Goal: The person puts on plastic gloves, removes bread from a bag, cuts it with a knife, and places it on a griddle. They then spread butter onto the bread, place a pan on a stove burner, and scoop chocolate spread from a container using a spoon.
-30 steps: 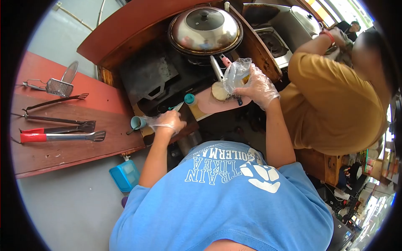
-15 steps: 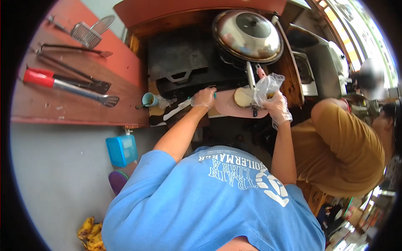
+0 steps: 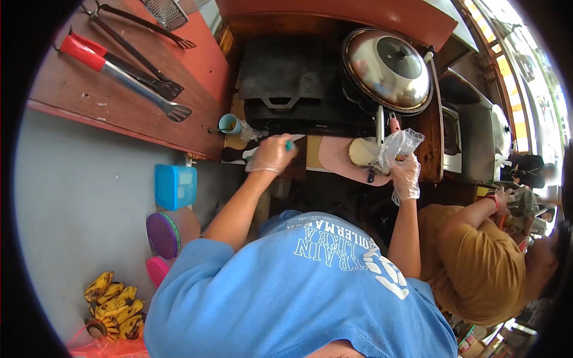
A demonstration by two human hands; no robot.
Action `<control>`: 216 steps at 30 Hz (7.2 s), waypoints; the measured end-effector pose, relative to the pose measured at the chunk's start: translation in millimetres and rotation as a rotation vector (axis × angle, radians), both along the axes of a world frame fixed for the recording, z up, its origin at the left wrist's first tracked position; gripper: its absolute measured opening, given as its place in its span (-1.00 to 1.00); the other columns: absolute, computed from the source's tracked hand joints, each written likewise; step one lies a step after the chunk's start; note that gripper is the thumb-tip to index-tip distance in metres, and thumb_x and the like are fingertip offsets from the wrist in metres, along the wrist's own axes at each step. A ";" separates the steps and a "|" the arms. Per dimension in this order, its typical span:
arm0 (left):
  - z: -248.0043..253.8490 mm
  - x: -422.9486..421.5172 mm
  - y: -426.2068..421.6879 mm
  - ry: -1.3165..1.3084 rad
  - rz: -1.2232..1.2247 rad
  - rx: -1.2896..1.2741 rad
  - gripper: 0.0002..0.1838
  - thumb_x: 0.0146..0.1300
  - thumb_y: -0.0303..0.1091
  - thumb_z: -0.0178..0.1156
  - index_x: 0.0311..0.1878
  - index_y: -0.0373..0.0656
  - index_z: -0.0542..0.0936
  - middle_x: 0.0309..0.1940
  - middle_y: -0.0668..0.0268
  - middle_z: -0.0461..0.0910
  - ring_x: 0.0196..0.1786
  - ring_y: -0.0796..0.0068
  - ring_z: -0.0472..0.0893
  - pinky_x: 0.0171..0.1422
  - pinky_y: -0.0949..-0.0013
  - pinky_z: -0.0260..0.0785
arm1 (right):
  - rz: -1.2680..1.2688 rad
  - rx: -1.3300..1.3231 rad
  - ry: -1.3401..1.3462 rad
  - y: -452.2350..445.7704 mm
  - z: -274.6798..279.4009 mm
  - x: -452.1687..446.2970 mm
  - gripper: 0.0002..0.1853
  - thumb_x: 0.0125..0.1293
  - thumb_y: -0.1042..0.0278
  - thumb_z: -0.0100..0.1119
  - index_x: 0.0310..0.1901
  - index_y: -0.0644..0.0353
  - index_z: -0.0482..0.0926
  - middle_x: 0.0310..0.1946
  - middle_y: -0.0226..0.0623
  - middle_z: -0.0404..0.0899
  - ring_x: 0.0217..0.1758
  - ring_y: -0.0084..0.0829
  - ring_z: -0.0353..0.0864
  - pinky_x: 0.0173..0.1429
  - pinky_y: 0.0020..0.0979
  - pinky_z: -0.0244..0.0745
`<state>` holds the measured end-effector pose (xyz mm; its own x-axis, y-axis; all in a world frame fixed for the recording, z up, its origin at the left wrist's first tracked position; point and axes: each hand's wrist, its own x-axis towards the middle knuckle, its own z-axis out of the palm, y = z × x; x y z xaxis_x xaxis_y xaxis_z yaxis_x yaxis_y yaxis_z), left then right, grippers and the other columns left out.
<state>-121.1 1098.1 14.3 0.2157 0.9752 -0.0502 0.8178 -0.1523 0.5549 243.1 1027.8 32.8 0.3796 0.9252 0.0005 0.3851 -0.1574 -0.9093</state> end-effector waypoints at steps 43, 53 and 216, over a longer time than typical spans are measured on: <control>-44.7 -158.5 24.0 0.156 0.541 0.039 -0.61 0.11 -0.36 0.41 0.05 -0.09 0.68 -0.08 0.00 0.70 -0.02 -0.14 0.68 0.04 -0.04 0.54 | 0.470 -0.709 0.033 232.1 -209.2 -475.7 -0.81 0.22 0.38 0.28 -0.18 0.24 0.73 -0.12 0.01 0.75 -0.01 -0.03 0.77 0.04 -0.13 0.69; -56.7 -156.8 44.4 0.131 0.492 0.106 -0.61 0.16 -0.39 0.36 0.09 -0.14 0.66 -0.11 -0.02 0.69 -0.04 -0.15 0.68 0.00 -0.04 0.56 | 0.629 -0.412 -0.008 196.9 -179.0 -439.1 -0.78 0.32 0.34 0.14 -0.12 0.23 0.68 -0.13 0.12 0.72 -0.02 0.07 0.75 0.03 -0.04 0.67; -275.7 -112.0 9.9 -0.627 0.534 -0.212 -0.66 0.34 -0.15 0.15 -0.05 -0.25 0.62 -0.11 -0.06 0.67 0.03 -0.14 0.66 0.11 -0.06 0.54 | 0.517 -0.976 1.495 50.8 -57.1 -193.0 -0.32 0.09 0.24 0.17 0.27 0.39 0.45 0.14 0.00 0.64 0.09 -0.06 0.70 0.32 -0.05 0.55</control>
<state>-233.1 1108.0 -261.4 -0.2214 0.9375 -0.2684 0.2823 0.3250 0.9026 50.1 1078.6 -24.3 -0.7216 0.4016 -0.5639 -0.3764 -0.9112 -0.1672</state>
